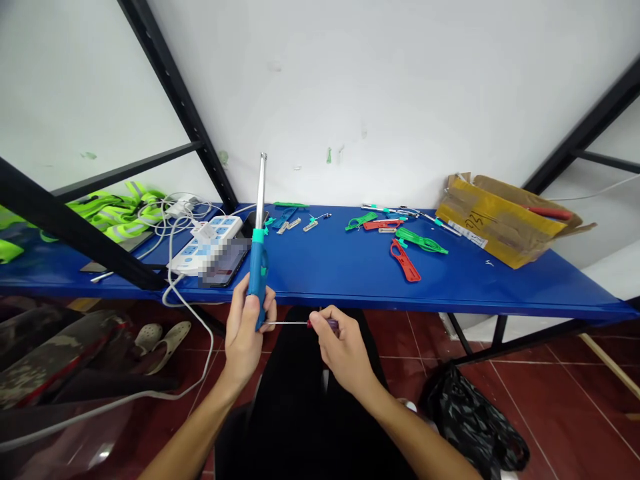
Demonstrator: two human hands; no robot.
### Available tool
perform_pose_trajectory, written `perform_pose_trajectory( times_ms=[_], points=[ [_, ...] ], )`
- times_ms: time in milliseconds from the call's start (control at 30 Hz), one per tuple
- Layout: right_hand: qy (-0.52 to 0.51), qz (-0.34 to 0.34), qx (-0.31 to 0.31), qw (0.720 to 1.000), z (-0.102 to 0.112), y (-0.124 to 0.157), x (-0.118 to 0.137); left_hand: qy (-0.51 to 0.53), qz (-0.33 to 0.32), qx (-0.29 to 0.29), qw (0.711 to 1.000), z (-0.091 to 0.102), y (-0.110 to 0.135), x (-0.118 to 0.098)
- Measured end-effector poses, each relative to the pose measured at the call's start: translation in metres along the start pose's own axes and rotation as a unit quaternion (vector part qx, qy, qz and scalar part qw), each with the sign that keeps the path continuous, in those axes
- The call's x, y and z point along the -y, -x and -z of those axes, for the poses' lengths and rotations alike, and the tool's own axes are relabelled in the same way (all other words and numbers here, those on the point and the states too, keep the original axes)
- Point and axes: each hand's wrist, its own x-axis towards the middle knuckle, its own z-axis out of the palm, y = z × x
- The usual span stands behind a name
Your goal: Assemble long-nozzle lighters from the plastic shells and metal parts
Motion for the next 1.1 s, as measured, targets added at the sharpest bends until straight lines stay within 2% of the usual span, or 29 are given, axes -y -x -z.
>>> perform_pose_trajectory(
  times_ms=[67, 133, 167, 200, 233, 267, 300, 367, 433, 467, 500, 533, 600, 667, 700, 733, 767, 800, 833, 867, 900, 933, 967, 1033, 1100],
  points=[
    [0.119, 0.139, -0.011, 0.983, 0.004, 0.002, 0.0, -0.007, 0.001, 0.01, 1.0, 0.002, 0.0, -0.006],
    [0.249, 0.283, -0.014, 0.926, 0.007, 0.003, -0.002, -0.009, 0.016, 0.021, 1.0, 0.005, 0.0, -0.014],
    [0.298, 0.332, -0.011, 0.895, 0.008, 0.003, -0.002, -0.012, 0.027, 0.024, 0.999, 0.007, 0.0, -0.019],
    [0.333, 0.363, -0.008, 0.871, 0.008, 0.003, -0.003, -0.016, 0.038, 0.025, 0.999, 0.008, 0.001, -0.023],
    [0.35, 0.375, -0.002, 0.858, 0.007, 0.003, -0.004, -0.025, 0.048, 0.025, 0.998, 0.009, 0.002, -0.026],
    [0.349, 0.373, 0.006, 0.859, 0.005, 0.003, -0.005, -0.036, 0.054, 0.028, 0.998, 0.009, 0.002, -0.028],
    [0.331, 0.353, 0.018, 0.875, 0.003, 0.004, -0.006, -0.048, 0.056, 0.031, 0.997, 0.009, 0.002, -0.028],
    [0.249, 0.259, 0.041, 0.932, -0.001, 0.005, -0.007, -0.065, 0.048, 0.032, 0.996, 0.007, 0.0, -0.024],
    [0.124, 0.116, 0.053, 0.984, -0.002, 0.005, -0.01, -0.067, 0.036, 0.034, 0.996, 0.002, -0.004, -0.015],
    [0.048, 0.036, 0.062, 0.996, -0.001, 0.005, -0.012, -0.065, 0.031, 0.039, 0.997, -0.001, -0.006, -0.01],
    [-0.031, -0.043, 0.075, 0.996, 0.0, 0.003, -0.014, -0.062, 0.028, 0.049, 0.997, -0.003, -0.008, -0.005],
    [-0.109, -0.115, 0.094, 0.983, 0.002, 0.002, -0.016, -0.06, 0.028, 0.062, 0.996, -0.005, -0.009, -0.001],
    [-0.234, -0.231, 0.147, 0.933, 0.007, -0.003, -0.02, -0.055, 0.033, 0.08, 0.995, -0.006, -0.01, 0.005],
    [-0.284, -0.295, 0.195, 0.891, 0.012, -0.008, -0.023, -0.044, 0.044, 0.085, 0.994, -0.004, -0.01, 0.009],
    [-0.28, -0.307, 0.215, 0.884, 0.015, -0.011, -0.024, -0.039, 0.048, 0.085, 0.994, -0.002, -0.01, 0.01],
    [-0.255, -0.3, 0.228, 0.89, 0.018, -0.015, -0.024, -0.037, 0.052, 0.084, 0.994, 0.0, -0.012, 0.012],
    [-0.206, -0.269, 0.224, 0.914, 0.021, -0.019, -0.024, -0.04, 0.054, 0.079, 0.995, 0.003, -0.015, 0.013],
    [-0.135, -0.211, 0.193, 0.949, 0.024, -0.024, -0.025, -0.047, 0.056, 0.066, 0.995, 0.005, -0.019, 0.015],
    [-0.046, -0.129, 0.13, 0.982, 0.028, -0.031, -0.025, -0.053, 0.054, 0.041, 0.996, 0.007, -0.024, 0.016],
    [0.056, -0.035, 0.048, 0.997, 0.033, -0.04, -0.026, -0.057, 0.052, 0.01, 0.997, 0.009, -0.031, 0.017],
    [0.154, 0.056, -0.051, 0.985, 0.038, -0.05, -0.027, -0.055, 0.049, -0.026, 0.997, 0.01, -0.037, 0.017],
    [0.241, 0.121, -0.125, 0.955, 0.043, -0.063, -0.029, -0.046, 0.043, -0.055, 0.997, 0.01, -0.044, 0.018],
    [0.322, 0.147, -0.159, 0.922, 0.047, -0.077, -0.032, -0.035, 0.038, -0.069, 0.996, 0.009, -0.049, 0.019],
    [0.47, 0.141, -0.169, 0.855, 0.055, -0.105, -0.038, -0.013, 0.029, -0.066, 0.997, 0.004, -0.054, 0.023],
    [0.573, 0.097, -0.154, 0.799, 0.059, -0.128, -0.045, -0.01, 0.029, -0.047, 0.998, -0.004, -0.051, 0.03]
  ],
)
